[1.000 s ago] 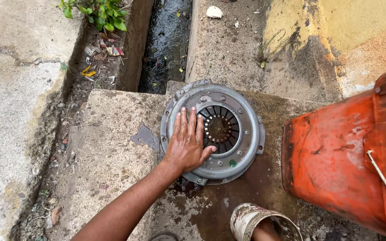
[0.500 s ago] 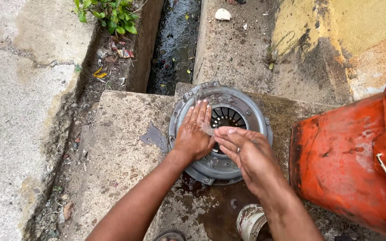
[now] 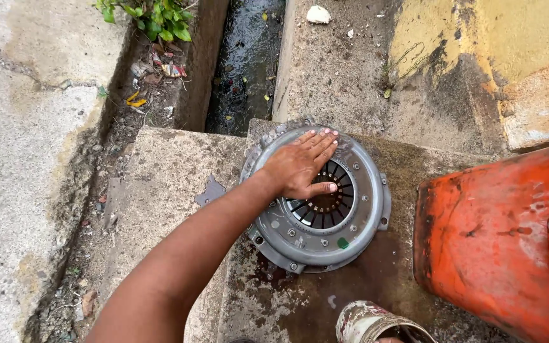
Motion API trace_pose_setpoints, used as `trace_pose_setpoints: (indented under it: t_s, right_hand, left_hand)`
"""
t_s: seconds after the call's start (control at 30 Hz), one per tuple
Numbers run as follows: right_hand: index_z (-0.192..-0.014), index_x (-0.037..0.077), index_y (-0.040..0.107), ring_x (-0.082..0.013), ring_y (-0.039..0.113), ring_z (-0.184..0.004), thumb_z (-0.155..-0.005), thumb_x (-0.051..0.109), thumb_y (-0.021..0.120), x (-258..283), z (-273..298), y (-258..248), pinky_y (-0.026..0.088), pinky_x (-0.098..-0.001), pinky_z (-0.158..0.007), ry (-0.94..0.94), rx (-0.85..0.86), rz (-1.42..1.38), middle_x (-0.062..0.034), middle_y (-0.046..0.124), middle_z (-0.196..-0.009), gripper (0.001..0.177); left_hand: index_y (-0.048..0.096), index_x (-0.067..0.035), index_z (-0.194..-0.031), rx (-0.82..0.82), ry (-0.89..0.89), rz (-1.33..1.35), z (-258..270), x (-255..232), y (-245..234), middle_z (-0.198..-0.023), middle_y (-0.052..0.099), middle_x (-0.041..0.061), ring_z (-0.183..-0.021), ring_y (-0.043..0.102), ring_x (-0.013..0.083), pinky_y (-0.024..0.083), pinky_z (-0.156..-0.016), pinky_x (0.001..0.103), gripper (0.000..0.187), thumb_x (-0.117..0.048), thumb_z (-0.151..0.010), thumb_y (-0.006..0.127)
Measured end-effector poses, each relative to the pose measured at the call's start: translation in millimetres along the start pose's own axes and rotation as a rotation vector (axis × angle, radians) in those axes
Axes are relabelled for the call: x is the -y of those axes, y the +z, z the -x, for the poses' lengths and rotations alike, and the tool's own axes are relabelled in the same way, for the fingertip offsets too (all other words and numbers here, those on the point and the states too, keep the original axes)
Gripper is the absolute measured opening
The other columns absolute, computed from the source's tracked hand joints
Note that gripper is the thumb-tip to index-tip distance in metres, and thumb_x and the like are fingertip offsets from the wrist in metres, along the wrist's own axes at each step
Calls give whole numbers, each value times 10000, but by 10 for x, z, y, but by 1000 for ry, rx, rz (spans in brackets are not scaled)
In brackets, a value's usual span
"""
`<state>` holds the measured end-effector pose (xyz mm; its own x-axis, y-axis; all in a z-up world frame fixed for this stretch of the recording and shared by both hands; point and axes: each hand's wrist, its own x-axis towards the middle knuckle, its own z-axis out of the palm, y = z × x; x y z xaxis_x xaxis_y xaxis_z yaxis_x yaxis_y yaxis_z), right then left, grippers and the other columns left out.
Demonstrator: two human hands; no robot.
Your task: Cleaning a vehicle clutch pressure plate with water and a cloth.
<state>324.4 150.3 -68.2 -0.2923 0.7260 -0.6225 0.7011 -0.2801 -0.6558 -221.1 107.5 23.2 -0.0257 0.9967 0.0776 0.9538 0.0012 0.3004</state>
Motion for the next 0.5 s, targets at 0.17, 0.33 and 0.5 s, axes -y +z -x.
trace_pose_setpoints:
  t_s: [0.17, 0.33, 0.5]
  right_hand:
    - [-916, -69, 774, -192, 729, -669, -903, 130, 763, -329, 86, -50, 572, -342, -577, 25, -148, -47, -155, 775, -764, 200]
    - [-926, -40, 763, -157, 695, -633, -912, 166, 729, 2400, 703, 328, 526, -315, -521, 14, -121, -83, -107, 753, -754, 209]
    - [-964, 69, 700, -170, 663, -728, -1002, 250, 629, 2896, -534, 195, 506, -296, -586, 25, 457, -697, -36, 703, -831, 199]
  left_hand:
    - [237, -8, -1593, 40, -16, 110, 190, -254, 51, -1691, 202, 168, -1579, 167, 297, 71, -1289, 465, 932, -713, -984, 212]
    - [300, -147, -1576, 38, -71, 18, 573, -366, 30, -1679, 186, 179, -1541, 170, 339, 116, -1239, 504, 811, -676, -962, 336]
    - [632, -145, -1413, -101, 26, 59, 707, -604, 21, -1689, 294, 229, -1555, 301, 359, 217, -1272, 508, 631, -601, -992, 518]
